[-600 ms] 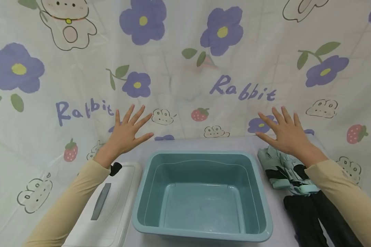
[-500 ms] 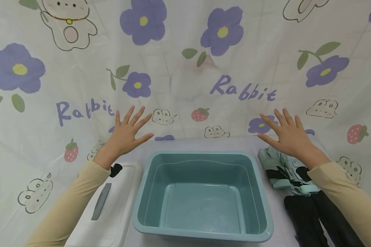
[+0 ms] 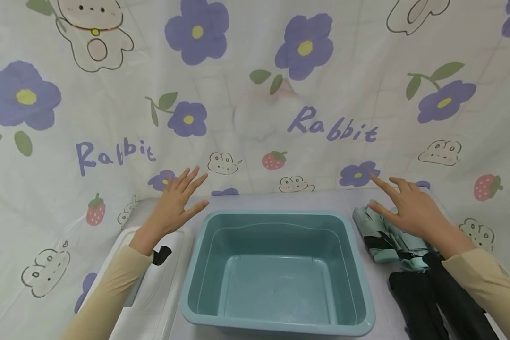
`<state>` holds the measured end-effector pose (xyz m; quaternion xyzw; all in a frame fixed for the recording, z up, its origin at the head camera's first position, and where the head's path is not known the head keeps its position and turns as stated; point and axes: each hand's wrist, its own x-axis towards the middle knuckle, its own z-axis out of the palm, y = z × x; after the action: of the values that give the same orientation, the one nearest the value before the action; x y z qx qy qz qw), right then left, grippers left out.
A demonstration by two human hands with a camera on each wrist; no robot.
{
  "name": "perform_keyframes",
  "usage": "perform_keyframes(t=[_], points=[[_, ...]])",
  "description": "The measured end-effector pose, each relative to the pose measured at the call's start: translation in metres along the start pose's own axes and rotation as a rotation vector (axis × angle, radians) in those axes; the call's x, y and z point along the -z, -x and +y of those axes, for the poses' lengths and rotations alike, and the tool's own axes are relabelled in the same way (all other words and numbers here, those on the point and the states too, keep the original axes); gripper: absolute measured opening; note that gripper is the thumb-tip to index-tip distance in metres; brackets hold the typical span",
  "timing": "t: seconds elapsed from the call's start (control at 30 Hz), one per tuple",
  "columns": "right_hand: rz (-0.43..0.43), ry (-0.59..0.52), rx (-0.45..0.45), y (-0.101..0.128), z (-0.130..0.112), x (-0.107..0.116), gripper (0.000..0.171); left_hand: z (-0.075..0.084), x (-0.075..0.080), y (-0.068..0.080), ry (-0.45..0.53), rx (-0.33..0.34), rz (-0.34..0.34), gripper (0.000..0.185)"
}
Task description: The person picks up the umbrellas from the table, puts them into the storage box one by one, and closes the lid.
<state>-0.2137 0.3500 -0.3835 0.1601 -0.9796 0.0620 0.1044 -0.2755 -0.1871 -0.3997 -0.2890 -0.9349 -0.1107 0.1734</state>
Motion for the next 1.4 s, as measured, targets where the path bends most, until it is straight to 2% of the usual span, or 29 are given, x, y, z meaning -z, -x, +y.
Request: perform_keyframes(t=[0.3, 0.47, 0.57, 0.77, 1.07, 1.27, 1.4], points=[[-0.059, -0.028, -0.025, 0.031, 0.005, -0.011, 0.075, 0.006, -0.009, 0.011, 0.157, -0.045, 0.042, 0.061], [-0.027, -0.036, 0.018, 0.047, 0.004, -0.020, 0.073, 0.010, -0.012, 0.019, 0.241, -0.073, 0.015, 0.060], [-0.045, -0.074, 0.027, 0.057, 0.003, -0.025, 0.073, 0.013, -0.015, 0.024, 0.278, -0.073, -0.008, 0.060], [-0.182, -0.154, -0.075, 0.075, 0.000, -0.035, 0.075, 0.015, -0.022, 0.032, 0.340, -0.042, -0.020, 0.058], [-0.289, -0.189, -0.189, 0.098, -0.001, -0.048, 0.076, 0.019, -0.032, 0.044, 0.447, -0.060, -0.078, 0.057], [-0.271, -0.192, -0.193, 0.110, -0.007, -0.053, 0.068, 0.022, -0.033, 0.050, 0.485, -0.062, -0.102, 0.057], [-0.243, -0.138, -0.168, 0.119, -0.010, -0.055, 0.066, 0.023, -0.034, 0.053, 0.500, -0.067, -0.112, 0.059]])
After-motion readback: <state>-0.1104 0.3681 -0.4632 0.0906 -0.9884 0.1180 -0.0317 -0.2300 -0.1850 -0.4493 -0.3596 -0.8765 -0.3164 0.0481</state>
